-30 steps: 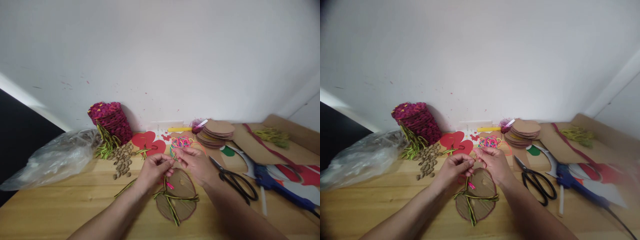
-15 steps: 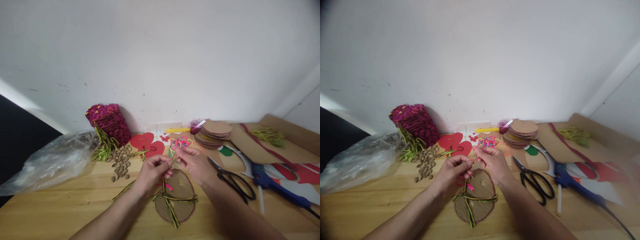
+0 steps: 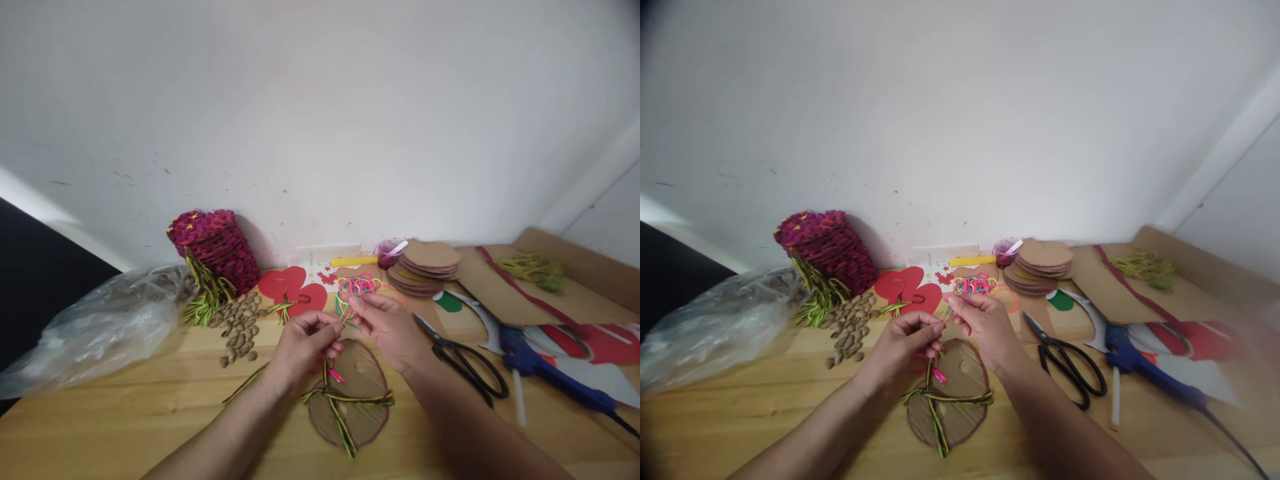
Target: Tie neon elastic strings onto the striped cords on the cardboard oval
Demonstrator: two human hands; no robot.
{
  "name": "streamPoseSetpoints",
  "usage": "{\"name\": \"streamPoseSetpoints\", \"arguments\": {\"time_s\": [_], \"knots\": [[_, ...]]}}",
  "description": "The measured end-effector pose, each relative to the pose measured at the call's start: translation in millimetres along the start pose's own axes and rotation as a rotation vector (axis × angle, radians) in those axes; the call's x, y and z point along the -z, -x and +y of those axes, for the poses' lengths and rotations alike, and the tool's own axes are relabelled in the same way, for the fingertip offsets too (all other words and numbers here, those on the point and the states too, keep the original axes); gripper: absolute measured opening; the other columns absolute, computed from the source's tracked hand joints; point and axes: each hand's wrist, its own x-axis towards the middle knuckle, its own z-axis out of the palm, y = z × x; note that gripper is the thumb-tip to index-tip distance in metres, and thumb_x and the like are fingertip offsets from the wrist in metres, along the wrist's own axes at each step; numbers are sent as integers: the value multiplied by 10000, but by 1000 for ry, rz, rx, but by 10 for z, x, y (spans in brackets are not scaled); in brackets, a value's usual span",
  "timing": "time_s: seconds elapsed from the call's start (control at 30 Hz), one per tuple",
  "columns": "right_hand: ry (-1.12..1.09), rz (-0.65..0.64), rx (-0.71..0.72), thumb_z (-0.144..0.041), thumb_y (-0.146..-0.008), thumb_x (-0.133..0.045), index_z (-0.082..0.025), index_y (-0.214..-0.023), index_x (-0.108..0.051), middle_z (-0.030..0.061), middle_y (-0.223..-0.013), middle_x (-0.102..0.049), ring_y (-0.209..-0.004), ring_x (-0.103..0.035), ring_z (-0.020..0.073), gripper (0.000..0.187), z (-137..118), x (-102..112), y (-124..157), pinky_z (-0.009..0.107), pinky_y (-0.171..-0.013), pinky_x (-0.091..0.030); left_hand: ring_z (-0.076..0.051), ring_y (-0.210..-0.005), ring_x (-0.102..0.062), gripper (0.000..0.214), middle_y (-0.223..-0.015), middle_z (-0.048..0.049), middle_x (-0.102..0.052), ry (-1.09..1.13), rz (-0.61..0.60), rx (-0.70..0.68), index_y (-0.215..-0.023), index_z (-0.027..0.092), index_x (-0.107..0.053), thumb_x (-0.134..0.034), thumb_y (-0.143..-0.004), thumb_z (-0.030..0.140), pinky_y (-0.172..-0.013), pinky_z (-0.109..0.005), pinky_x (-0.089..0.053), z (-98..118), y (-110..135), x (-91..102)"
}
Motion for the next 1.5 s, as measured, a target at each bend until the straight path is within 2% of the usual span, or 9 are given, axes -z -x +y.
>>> {"name": "streamPoseSetpoints", "arguments": {"time_s": [0.13, 0.23, 0.43, 0.87, 0.97, 1.17, 1.37, 1.5], "knots": [[19, -3, 13, -487, -749, -751, -187, -930, -783, -9, -661, -531, -589, -431, 101, 352, 8, 15, -5, 238, -501, -307, -76, -502, -578, 297, -604, -24, -670, -23, 12, -15, -799, 134, -697, -813, -703, 390, -497, -169, -449, -10, -3, 2], [82, 7, 48, -503, -769, -728, -171, -892, -779, -13, -626, -520, -567, -410, 99, 358, -6, 15, 3, 243, -493, -284, -74, -498, -577, 292, -597, -23, -670, -22, 12, -21, -799, 137, -700, -813, -703, 389, -500, -167, -448, -8, -1, -1], [113, -23, 84, -452, -811, -700, -166, -927, -776, -30, -598, -498, -550, -385, 90, 318, -46, 31, 14, 253, -504, -251, -71, -499, -575, 277, -598, -21, -667, -23, -1, -29, -800, 137, -702, -814, -709, 373, -492, -162, -442, -16, -6, 3], [-97, -79, -72, -413, -691, -816, -167, -772, -776, -14, -597, -538, -563, -421, 86, 263, -64, 67, -20, 224, -490, -262, -69, -500, -577, 284, -607, -21, -669, -68, -26, -51, -814, 124, -696, -807, -720, 368, -507, -167, -466, -3, 1, 9], [-122, -81, -78, -406, -685, -823, -169, -783, -780, -16, -598, -534, -565, -422, 80, 260, -75, 73, -24, 216, -489, -272, -74, -505, -592, 303, -615, -27, -677, -21, -37, -39, -823, 118, -691, -820, -705, 366, -508, -166, -469, 26, 14, 0], [-219, -72, -148, -370, -618, -873, -175, -744, -775, -20, -611, -532, -567, -426, 69, 253, -83, 66, -27, 195, -482, -288, -91, -488, -624, 356, -619, -16, -659, 125, -11, 18, -838, 122, -679, -746, -769, 465, -436, -156, -456, 76, 27, -18], [-235, -60, -164, -349, -597, -888, -174, -746, -778, -14, -647, -559, -568, -429, 62, 254, -75, 62, -45, 184, -471, -304, -76, -477, -611, 300, -629, -19, -665, 31, -47, 11, -789, 111, -671, -799, -731, 376, -456, -160, -481, 110, 51, -30], [-230, -75, -184, -358, -594, -889, -162, -751, -781, -20, -608, -536, -549, -420, 55, 274, -81, 50, -39, 174, -461, -294, -84, -476, -617, 308, -630, -24, -669, 12, -55, 14, -786, 112, -672, -794, -732, 389, -445, -166, -481, 114, 55, -27]]}}
